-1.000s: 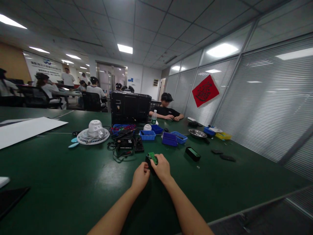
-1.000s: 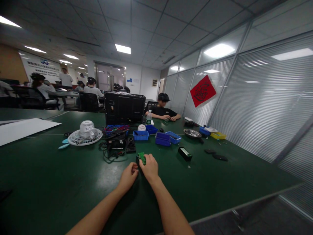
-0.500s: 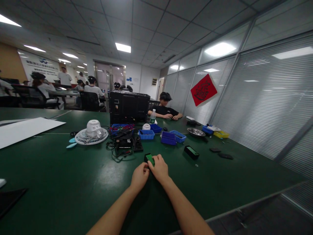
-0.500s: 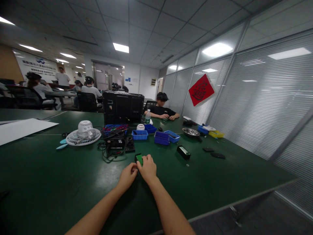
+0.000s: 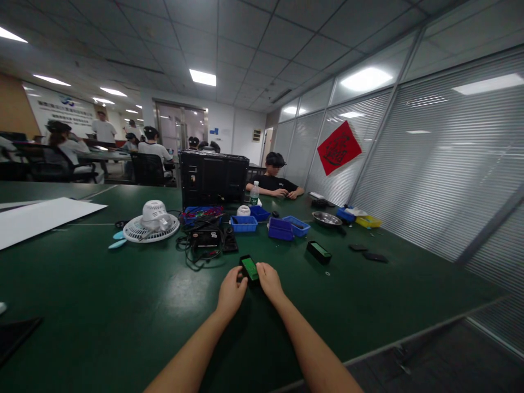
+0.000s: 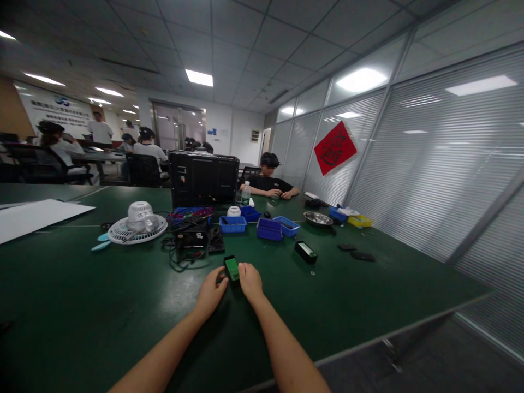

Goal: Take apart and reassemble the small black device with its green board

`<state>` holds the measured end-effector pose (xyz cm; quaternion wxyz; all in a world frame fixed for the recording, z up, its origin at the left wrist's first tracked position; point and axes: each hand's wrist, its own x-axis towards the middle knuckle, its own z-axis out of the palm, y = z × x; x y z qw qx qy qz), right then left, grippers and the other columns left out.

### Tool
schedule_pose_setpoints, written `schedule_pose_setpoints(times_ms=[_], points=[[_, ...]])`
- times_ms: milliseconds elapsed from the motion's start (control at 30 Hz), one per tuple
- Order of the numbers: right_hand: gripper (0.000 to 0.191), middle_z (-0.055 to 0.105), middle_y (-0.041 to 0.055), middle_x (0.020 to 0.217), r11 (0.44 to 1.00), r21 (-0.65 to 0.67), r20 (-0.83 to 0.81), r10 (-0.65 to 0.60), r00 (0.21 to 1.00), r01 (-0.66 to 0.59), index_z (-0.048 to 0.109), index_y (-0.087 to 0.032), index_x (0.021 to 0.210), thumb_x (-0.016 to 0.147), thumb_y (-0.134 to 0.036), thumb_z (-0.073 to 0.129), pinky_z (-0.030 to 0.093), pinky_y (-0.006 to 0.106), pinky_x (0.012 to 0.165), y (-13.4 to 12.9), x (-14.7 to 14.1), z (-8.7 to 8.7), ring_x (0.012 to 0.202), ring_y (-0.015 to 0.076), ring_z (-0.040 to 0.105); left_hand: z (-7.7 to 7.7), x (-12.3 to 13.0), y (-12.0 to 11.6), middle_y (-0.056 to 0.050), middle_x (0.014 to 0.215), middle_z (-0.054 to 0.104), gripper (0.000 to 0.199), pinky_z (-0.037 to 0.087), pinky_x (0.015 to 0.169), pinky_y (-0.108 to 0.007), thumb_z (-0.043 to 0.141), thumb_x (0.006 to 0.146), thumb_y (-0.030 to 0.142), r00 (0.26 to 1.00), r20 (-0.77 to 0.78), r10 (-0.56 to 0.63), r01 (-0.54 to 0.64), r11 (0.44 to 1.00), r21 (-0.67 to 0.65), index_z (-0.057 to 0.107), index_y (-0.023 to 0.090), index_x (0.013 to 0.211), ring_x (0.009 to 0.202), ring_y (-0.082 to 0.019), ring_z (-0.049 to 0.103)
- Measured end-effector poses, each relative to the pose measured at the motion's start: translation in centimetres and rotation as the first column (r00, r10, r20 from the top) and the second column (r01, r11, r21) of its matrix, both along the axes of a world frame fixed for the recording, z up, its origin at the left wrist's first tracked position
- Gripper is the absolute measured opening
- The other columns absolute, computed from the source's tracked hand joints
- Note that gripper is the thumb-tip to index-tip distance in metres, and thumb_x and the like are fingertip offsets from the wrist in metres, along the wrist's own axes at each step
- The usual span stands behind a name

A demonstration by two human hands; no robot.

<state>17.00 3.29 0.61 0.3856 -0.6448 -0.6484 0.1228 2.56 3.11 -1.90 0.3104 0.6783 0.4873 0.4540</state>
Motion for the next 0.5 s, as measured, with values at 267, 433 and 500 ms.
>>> schedule_pose_setpoints(times_ms=[267,433,500], points=[[0.04,0.061,0.0003,0.063,0.913,-0.022,-0.338,0.376,0.863,-0.407,0.064,-0.014,0.085,0.086,-0.04,0.034,0.042,0.021,0.057,-0.1,-1.4,-1.1,0.051,0.0092,0.052,0.2,-0.7,-0.1,-0.015,0.123,0.049,0.053,0.034,0.099,-0.037,0.055,0.073,0.036,0.951,-0.22,0.215,-0.19,0.973,0.131,0.047,0.01,0.119,0.116,-0.024,0.044],[0.038,0.062,0.0014,0.065,0.949,-0.033,-0.423,0.271,0.865,-0.313,0.063,-0.013,0.082,0.082,-0.041,0.038,0.04,0.02,0.049,0.5,-1.0,-1.4,0.045,0.0072,0.047,0.5,-1.2,-0.5,-0.012,0.126,0.049,0.05,0.032,0.1,-0.033,0.053,0.071,0.019,0.954,-0.235,0.183,-0.168,0.982,0.085,0.048,0.012,0.12,0.118,-0.022,0.043],[0.037,0.061,0.0006,0.062,0.967,-0.042,-0.464,0.205,0.862,-0.253,0.062,-0.013,0.08,0.081,-0.041,0.038,0.038,0.019,0.046,0.8,-0.8,-1.4,0.042,0.0068,0.045,0.7,-1.4,-0.8,-0.012,0.126,0.049,0.05,0.032,0.101,-0.033,0.053,0.07,0.017,0.954,-0.237,0.185,-0.171,0.982,0.076,0.048,0.013,0.12,0.118,-0.021,0.044]])
